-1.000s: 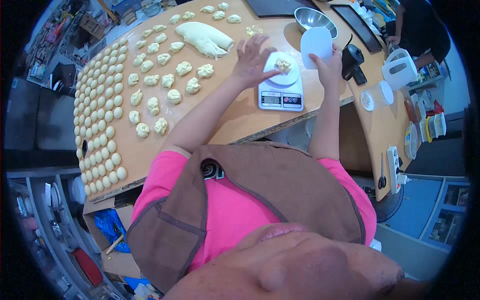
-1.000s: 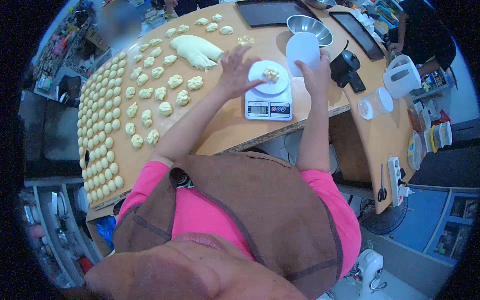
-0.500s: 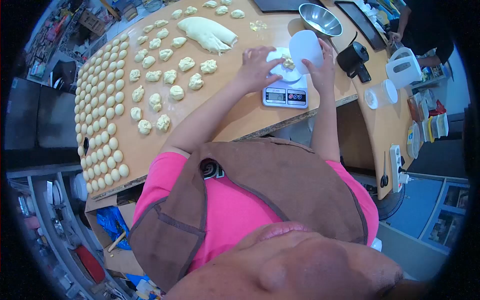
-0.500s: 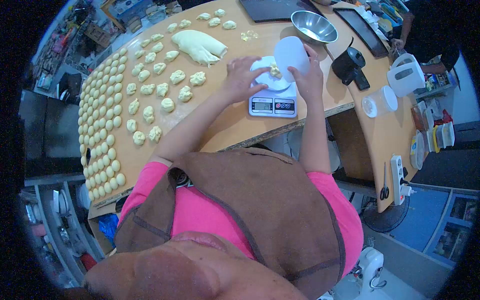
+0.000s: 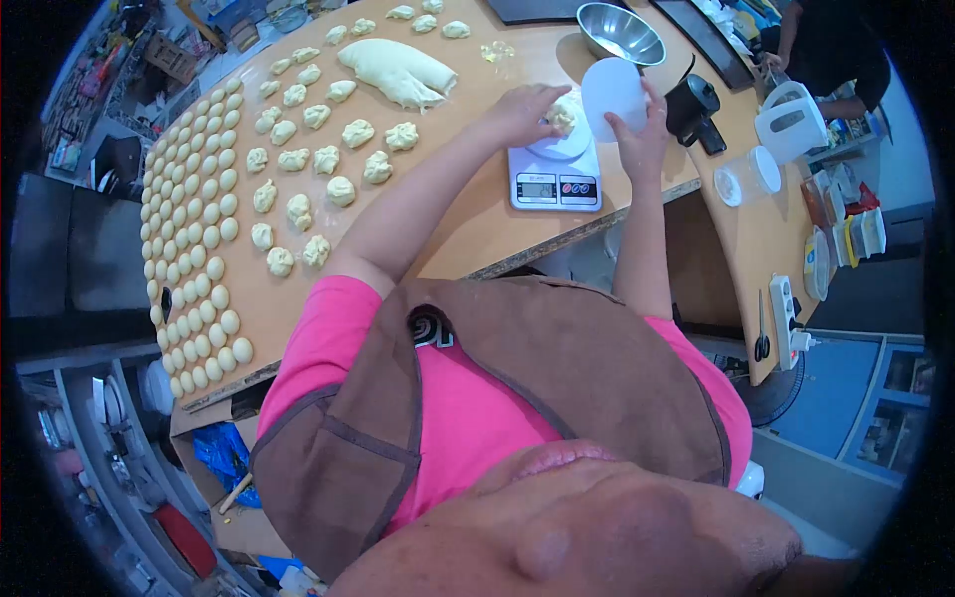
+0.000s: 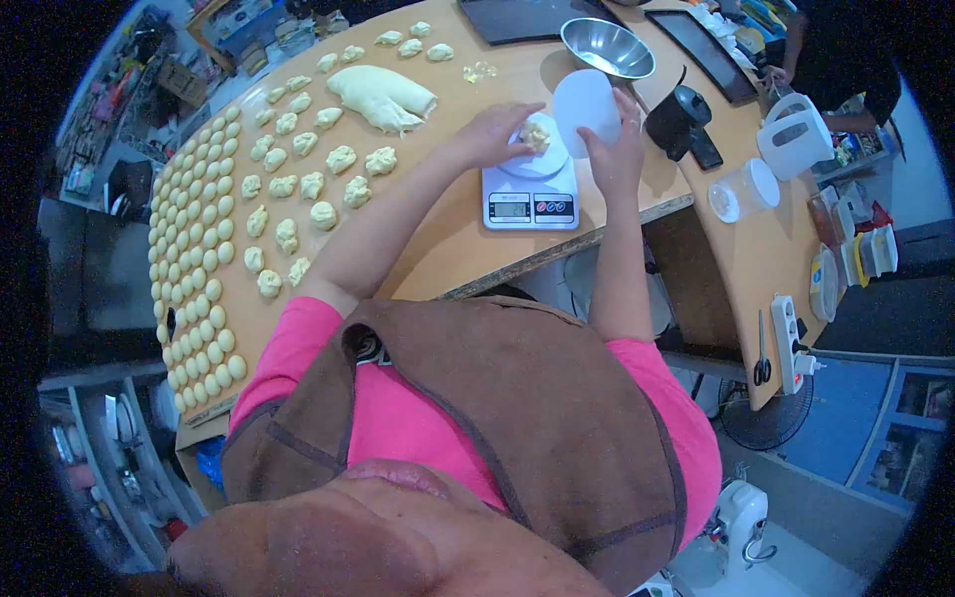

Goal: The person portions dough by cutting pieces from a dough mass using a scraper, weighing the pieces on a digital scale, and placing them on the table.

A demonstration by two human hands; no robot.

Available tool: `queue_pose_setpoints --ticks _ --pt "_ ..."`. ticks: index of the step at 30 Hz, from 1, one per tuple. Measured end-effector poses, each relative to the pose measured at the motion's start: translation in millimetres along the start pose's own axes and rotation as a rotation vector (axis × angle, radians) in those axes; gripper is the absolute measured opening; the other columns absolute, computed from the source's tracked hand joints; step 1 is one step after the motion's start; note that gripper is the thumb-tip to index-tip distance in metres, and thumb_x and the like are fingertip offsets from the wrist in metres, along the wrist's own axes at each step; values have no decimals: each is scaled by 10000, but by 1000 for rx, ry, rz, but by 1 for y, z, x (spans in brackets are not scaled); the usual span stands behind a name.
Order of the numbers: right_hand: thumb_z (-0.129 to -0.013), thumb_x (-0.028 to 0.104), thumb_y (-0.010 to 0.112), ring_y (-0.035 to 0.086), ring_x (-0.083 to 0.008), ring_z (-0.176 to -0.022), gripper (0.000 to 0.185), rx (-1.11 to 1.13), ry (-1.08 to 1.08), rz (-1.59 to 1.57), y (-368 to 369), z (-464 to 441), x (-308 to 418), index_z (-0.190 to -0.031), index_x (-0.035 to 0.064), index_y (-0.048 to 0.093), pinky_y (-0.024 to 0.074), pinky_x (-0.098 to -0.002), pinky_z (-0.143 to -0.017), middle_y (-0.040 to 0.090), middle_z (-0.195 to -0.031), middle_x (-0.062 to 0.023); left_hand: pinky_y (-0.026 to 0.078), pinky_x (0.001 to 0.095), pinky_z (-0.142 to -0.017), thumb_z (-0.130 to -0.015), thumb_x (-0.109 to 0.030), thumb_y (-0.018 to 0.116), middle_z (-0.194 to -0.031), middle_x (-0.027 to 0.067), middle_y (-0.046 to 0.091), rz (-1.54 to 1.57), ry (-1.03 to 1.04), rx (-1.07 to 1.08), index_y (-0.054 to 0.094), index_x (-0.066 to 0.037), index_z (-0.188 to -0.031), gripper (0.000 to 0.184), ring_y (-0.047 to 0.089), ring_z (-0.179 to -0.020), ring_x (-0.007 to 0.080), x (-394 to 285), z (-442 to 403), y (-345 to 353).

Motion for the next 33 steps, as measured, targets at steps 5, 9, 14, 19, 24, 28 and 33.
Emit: queue_pose_setpoints --ticks 5,9,14,19,24,28,33 --pt "-714 94 773 558 -352 -1159 705 143 168 231 -2 9 3 -1334 87 437 456 -419 -955 562 -1265 -189 514 401 -873 -816 -160 696 -948 135 677 121 38 64 571 -72 -1230 441 656 -905 289 5 -15 5" --pt "-726 106 769 557 -368 -1157 704 229 224 320 1 9 10 -1339 56 427 452 -433 -963 564 -1255 -203 551 330 -774 -841 -74 661 -945 110 695 468 -184 -216 670 -62 -1062 222 686 -847 229 -7 -13 -4" --pt "-722 105 770 551 -356 -1173 710 207 156 325 3 7 2 -1345 59 430 451 -420 -975 558 -1283 -174 386 478 -1030 -938 -277 572 -1179 114 650 59 -38 228 682 -183 -1127 238 582 -1168 271 8 -7 -5" --pt "-706 103 781 546 -336 -1190 715 59 186 236 -17 -2 7 -1336 70 446 447 -410 -986 548 -1306 -149 71 661 -1087 -932 -584 414 -1600 85 89 -197 -14 49 522 -321 -1359 514 22 -1461 391 -1 11 -4" --pt "-704 118 789 601 -310 -1090 703 -78 150 144 -35 -5 -9 -1322 83 456 476 -407 -928 572 -1250 -140 157 543 -1099 -873 -462 584 -1502 88 309 -29 38 -547 616 -266 -1244 421 250 -1391 348 9 20 -45" --pt "-708 118 789 610 -290 -1037 702 -65 157 60 -35 -1 -2 -1322 90 450 485 -394 -885 578 -1176 -148 272 441 -1024 -779 -223 649 -1288 63 530 -226 20 -555 701 -173 -955 191 443 -1231 276 41 43 -79" --pt "-711 105 786 600 -298 -1044 701 -56 71 59 -28 2 9 -1324 82 445 487 -396 -881 563 -1167 -158 306 409 -948 -712 -157 617 -1132 31 593 -299 -80 -600 635 -125 -739 45 511 -1096 261 59 62 -101"
Point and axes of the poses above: each hand's wrist, its own z-axis away from the middle knuckle, its own y-axis out of the palm, x = y × z, the point moved 1 cm from there along -z, towards the middle knuckle
